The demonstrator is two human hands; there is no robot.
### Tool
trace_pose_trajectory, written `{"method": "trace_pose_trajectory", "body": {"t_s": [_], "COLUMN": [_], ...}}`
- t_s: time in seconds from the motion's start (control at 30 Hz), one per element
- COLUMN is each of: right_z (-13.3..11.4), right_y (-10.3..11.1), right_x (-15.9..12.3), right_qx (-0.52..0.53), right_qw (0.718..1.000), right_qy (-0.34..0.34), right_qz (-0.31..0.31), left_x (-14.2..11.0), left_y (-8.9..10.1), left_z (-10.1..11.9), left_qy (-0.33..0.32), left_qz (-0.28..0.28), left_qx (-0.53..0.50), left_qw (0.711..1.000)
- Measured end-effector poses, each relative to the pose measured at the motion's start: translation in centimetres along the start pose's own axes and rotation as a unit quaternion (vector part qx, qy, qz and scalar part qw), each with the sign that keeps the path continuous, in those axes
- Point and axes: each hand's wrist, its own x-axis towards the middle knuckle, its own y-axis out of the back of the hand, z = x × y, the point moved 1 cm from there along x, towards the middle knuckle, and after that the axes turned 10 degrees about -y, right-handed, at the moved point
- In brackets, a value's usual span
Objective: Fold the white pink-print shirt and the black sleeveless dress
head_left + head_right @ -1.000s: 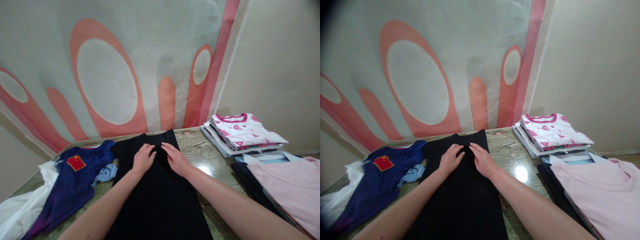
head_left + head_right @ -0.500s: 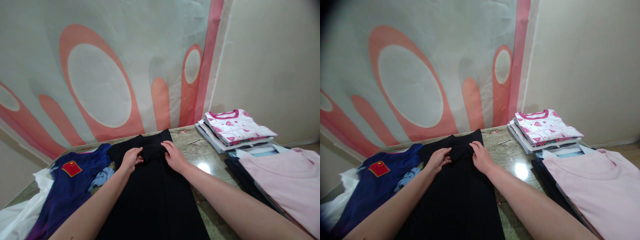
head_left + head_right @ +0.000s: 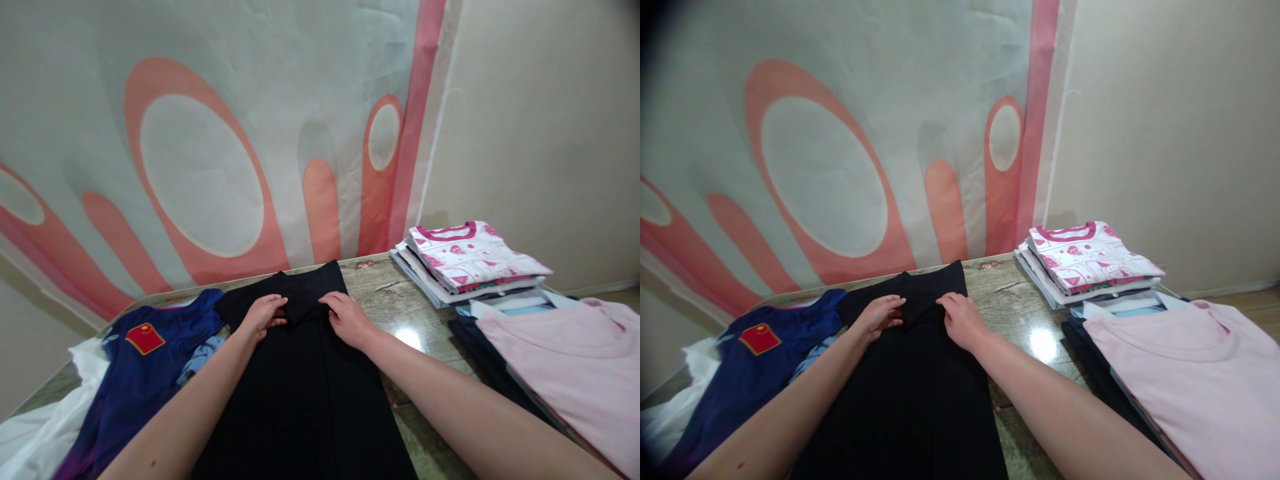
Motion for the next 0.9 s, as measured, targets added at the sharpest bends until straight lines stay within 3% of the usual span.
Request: {"method": "trace_pose_trajectory", "body": {"t_s": [0.2,0.4,0.6,0.7,0.8,0.9], "right_z": [-0.6,-1.0,-0.8,-1.0,-1.1,-1.1], "right_y": [0.2,0.4,0.3,0.4,0.5,0.6], "right_x": [-0.2,-0.2,-0.2,-0.2,-0.3,-0.3], "right_qx": [-0.028,-0.047,-0.053,-0.056,-0.056,-0.054], "right_qw": [0.998,0.994,0.993,0.993,0.993,0.993], "right_qy": [0.045,0.071,0.066,0.063,0.060,0.061], "right_qz": [-0.042,-0.072,-0.082,-0.084,-0.082,-0.082], "left_x": [1.0,1.2,1.2,1.3,1.0,0.7], "left_y": [-0.4,-1.4,-2.0,-2.0,-1.8,-1.5], "left_z": [0.0,-0.8,-0.2,0.5,0.4,-0.5], "left_qy": [0.035,-0.092,-0.025,-0.115,-0.231,-0.206], "left_qz": [-0.046,0.013,0.030,0.052,0.098,0.124], "left_qx": [-0.015,-0.016,-0.071,0.012,0.153,0.196], "left_qw": [0.998,0.996,0.997,0.992,0.956,0.951]}}
